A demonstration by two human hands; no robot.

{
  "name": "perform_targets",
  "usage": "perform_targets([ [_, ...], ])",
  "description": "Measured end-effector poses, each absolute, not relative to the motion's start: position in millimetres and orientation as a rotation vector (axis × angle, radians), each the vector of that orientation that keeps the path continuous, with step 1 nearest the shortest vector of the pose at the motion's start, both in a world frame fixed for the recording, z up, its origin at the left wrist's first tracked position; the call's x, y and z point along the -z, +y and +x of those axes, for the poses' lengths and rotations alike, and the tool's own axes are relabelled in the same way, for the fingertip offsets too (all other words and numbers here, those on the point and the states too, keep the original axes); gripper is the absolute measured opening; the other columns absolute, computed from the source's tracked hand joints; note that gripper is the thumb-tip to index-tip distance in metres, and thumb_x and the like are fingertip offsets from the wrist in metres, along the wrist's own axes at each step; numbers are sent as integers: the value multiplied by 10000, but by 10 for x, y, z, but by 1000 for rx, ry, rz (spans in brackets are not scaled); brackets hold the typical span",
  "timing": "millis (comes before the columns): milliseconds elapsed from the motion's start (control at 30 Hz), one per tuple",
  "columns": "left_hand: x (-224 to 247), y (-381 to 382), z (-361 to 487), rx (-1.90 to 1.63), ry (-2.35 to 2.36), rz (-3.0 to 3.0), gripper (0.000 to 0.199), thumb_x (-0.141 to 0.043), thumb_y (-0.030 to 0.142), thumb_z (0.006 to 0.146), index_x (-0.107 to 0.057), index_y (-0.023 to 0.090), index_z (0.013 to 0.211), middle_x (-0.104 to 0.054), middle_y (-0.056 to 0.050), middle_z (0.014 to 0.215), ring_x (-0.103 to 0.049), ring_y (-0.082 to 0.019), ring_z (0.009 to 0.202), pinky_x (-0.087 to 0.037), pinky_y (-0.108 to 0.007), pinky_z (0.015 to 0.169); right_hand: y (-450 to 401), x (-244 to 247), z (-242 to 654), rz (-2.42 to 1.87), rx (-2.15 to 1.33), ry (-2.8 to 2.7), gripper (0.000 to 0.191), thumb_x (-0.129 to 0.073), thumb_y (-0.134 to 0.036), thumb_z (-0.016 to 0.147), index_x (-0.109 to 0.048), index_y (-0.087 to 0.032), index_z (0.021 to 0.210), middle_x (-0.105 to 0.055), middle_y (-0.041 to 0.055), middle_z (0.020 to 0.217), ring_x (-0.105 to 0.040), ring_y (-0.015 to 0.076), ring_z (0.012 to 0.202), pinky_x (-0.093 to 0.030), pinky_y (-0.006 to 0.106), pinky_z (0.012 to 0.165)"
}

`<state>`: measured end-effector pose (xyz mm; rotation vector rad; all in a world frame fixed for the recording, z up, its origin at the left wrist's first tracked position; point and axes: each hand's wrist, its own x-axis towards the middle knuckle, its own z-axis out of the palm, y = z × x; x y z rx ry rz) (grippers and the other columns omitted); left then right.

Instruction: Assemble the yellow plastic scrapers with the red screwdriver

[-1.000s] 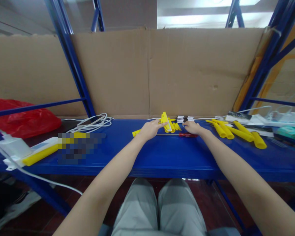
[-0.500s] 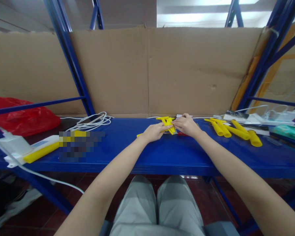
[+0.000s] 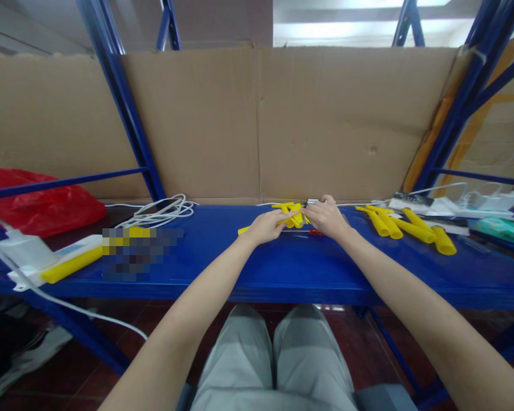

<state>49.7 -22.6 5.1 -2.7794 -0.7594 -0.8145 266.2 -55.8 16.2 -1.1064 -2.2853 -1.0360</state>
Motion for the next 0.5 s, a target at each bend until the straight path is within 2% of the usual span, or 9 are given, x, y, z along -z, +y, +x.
perform_targets([
  [300, -69, -195, 434, 760, -816, -2777, 488, -471, 181, 854, -448, 240, 1338, -625, -66, 1064, -574, -171, 952, -427, -294, 868, -575, -189, 2738, -1140, 1029, -2192, 362, -287, -169, 914, -647, -186, 943, -662, 66, 806, -490, 161, 713, -234, 357, 777],
  [500, -68, -189, 380, 678, -954, -2681, 477, -444, 199, 869, -443, 286, 1338, -613, -45, 1082, -564, -172, 997, -425, -282, 873, -516, -226, 2967, -1332, 764, -1832, 229, -361, -227, 874, -586, -181, 872, -621, 89, 861, -511, 203, 809, -290, 362, 807],
])
